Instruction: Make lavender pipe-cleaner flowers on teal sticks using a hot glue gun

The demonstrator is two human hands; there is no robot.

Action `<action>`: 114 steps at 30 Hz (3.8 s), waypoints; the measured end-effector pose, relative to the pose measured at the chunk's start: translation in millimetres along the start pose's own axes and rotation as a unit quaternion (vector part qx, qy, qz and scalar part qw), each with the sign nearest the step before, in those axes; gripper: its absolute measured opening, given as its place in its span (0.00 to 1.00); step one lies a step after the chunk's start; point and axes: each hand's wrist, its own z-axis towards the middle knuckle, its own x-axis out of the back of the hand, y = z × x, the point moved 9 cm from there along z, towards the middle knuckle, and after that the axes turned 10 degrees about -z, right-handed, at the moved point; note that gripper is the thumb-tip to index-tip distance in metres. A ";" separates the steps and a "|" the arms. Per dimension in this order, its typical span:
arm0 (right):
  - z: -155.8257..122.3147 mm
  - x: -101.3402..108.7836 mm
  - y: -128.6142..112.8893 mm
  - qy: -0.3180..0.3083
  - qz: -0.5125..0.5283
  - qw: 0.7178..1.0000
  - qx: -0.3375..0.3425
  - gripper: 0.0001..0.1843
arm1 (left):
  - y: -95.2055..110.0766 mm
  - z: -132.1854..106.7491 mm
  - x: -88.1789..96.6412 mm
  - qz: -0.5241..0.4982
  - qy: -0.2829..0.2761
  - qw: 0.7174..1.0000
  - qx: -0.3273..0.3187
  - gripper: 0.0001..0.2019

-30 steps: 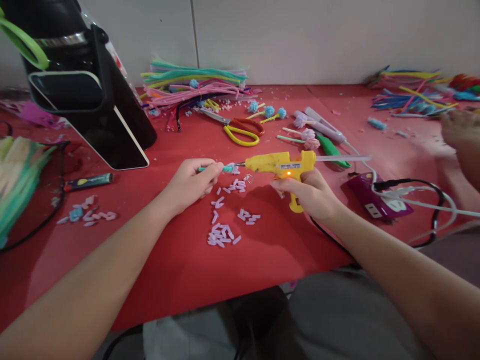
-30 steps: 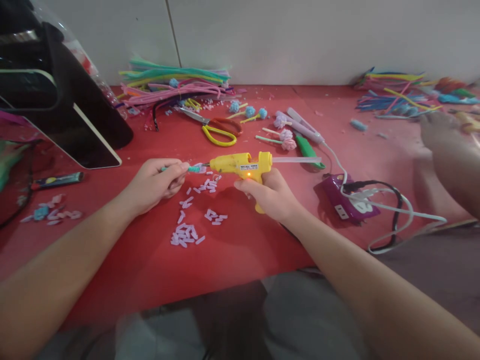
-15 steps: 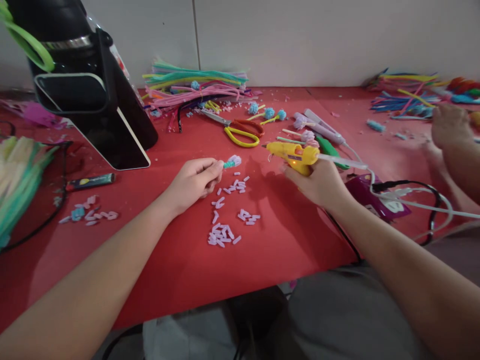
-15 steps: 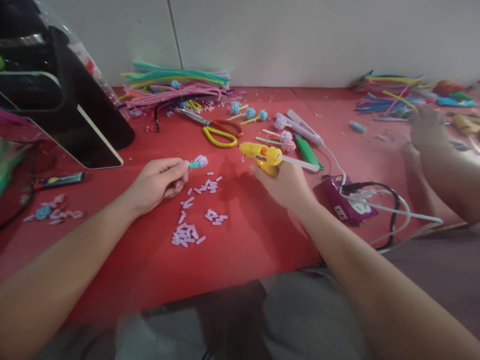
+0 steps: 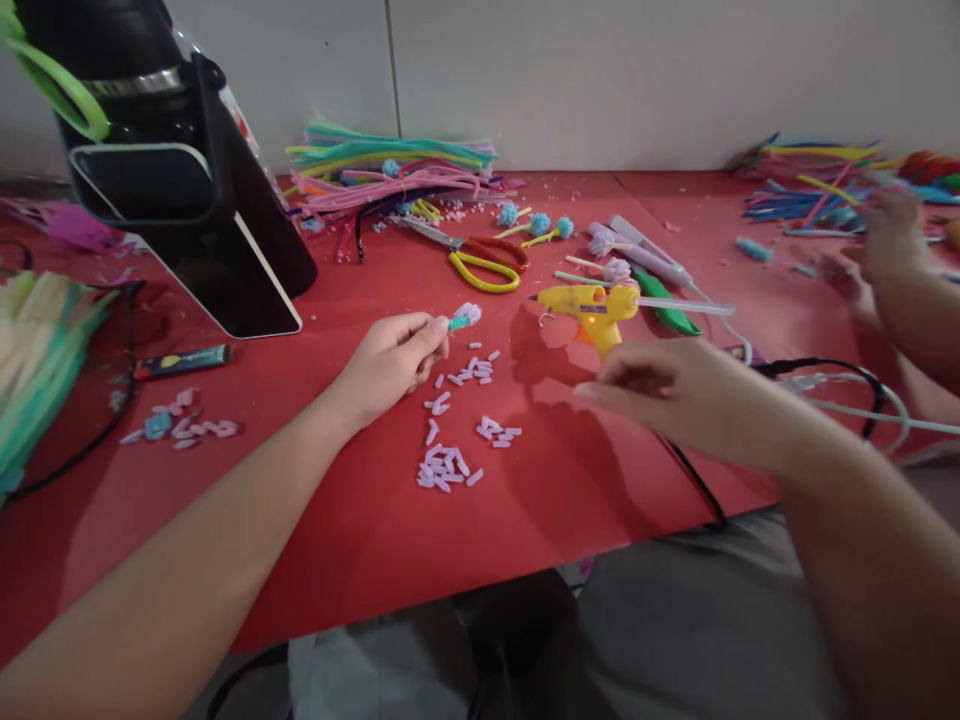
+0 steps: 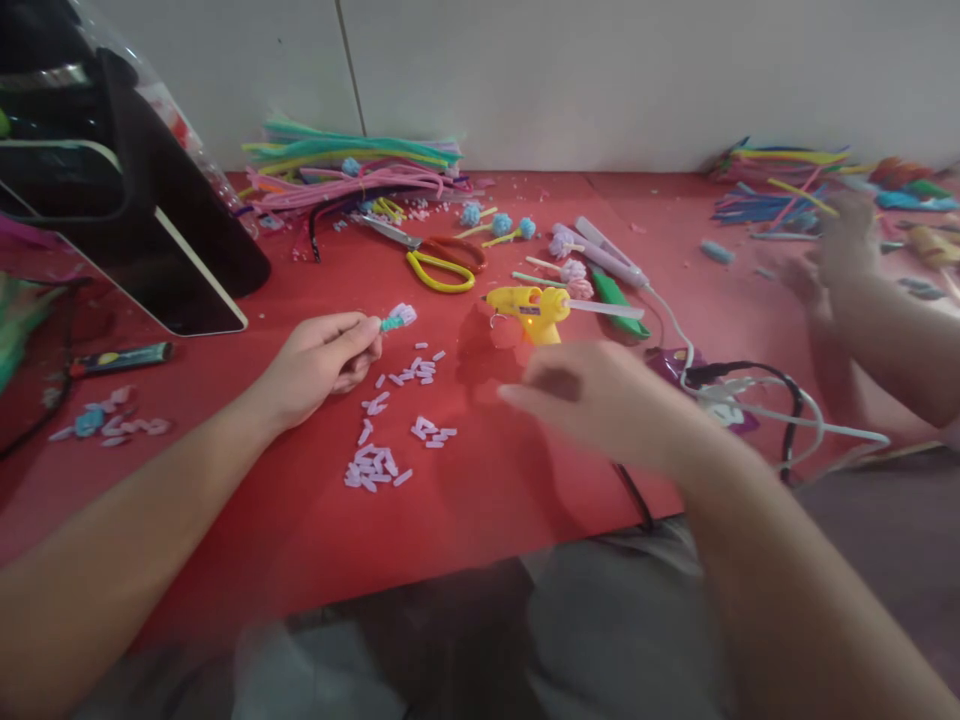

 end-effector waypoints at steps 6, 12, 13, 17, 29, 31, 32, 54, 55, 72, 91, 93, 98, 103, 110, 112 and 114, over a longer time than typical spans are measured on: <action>20.3 -49.4 -74.0 0.031 -0.014 0.987 0.158 0.08 | 0.8 0.9 0.5 0.014 0.008 1.000 -0.013 0.16; 42.8 -64.1 -66.5 0.059 -0.003 0.989 0.138 0.08 | -0.6 1.2 0.5 0.014 0.006 1.000 -0.015 0.16; 44.4 -64.4 -66.3 0.058 -0.006 0.989 0.132 0.08 | -0.6 1.2 0.5 0.015 0.006 1.000 -0.015 0.16; 48.7 -66.8 -67.4 0.047 -0.030 0.993 0.105 0.04 | 0.6 1.3 0.6 0.018 0.008 1.000 -0.019 0.16; 37.7 -42.1 -67.8 0.115 0.138 0.977 0.113 0.04 | 20.0 -12.5 -7.8 0.119 0.063 0.986 -0.094 0.17; 31.8 -38.0 -71.6 0.127 0.187 0.966 0.125 0.04 | 23.2 -16.4 -12.2 0.132 0.072 0.982 -0.110 0.18; 29.4 -37.2 -73.4 0.131 0.204 0.962 0.128 0.05 | 23.9 -17.9 -14.4 0.133 0.074 0.982 -0.115 0.18; 21.6 -50.8 -84.5 0.037 0.412 0.908 0.067 0.10 | 1.4 -24.2 -44.8 -0.175 -0.006 0.985 0.007 0.19; 20.8 -49.4 -81.5 0.046 0.409 0.910 0.055 0.10 | 0.5 -24.5 -44.8 -0.183 -0.003 0.983 0.016 0.18; 20.0 -14.7 -58.7 0.153 0.223 0.959 0.081 0.08 | -2.7 -23.7 -38.8 -0.144 0.017 0.989 0.033 0.17; 17.1 -9.3 -61.6 0.207 0.144 0.962 0.104 0.06 | 1.5 -26.7 -45.2 -0.133 -0.011 0.990 0.038 0.17; 15.8 -7.1 -62.9 0.215 0.144 0.960 0.109 0.05 | 1.0 -27.3 -46.3 -0.138 -0.012 0.989 0.048 0.17; 14.0 -2.2 -62.5 0.222 0.173 0.954 0.100 0.04 | 0.4 -27.5 -46.8 -0.159 -0.014 0.985 0.061 0.16; 16.1 -3.2 -53.9 0.201 0.244 0.946 0.067 0.05 | 0.6 -27.1 -46.0 -0.174 -0.019 0.983 0.064 0.17; 16.2 -2.0 -52.3 0.199 0.238 0.950 0.037 0.12 | 1.7 -27.6 -45.8 -0.168 -0.016 0.984 0.060 0.17; 16.2 -1.1 -51.1 0.200 0.241 0.949 0.026 0.13 | 2.1 -27.6 -45.1 -0.153 -0.012 0.987 0.054 0.18; 17.9 -4.9 -50.0 0.177 0.246 0.953 0.015 0.15 | 2.7 -27.5 -44.0 -0.132 -0.009 0.990 0.041 0.18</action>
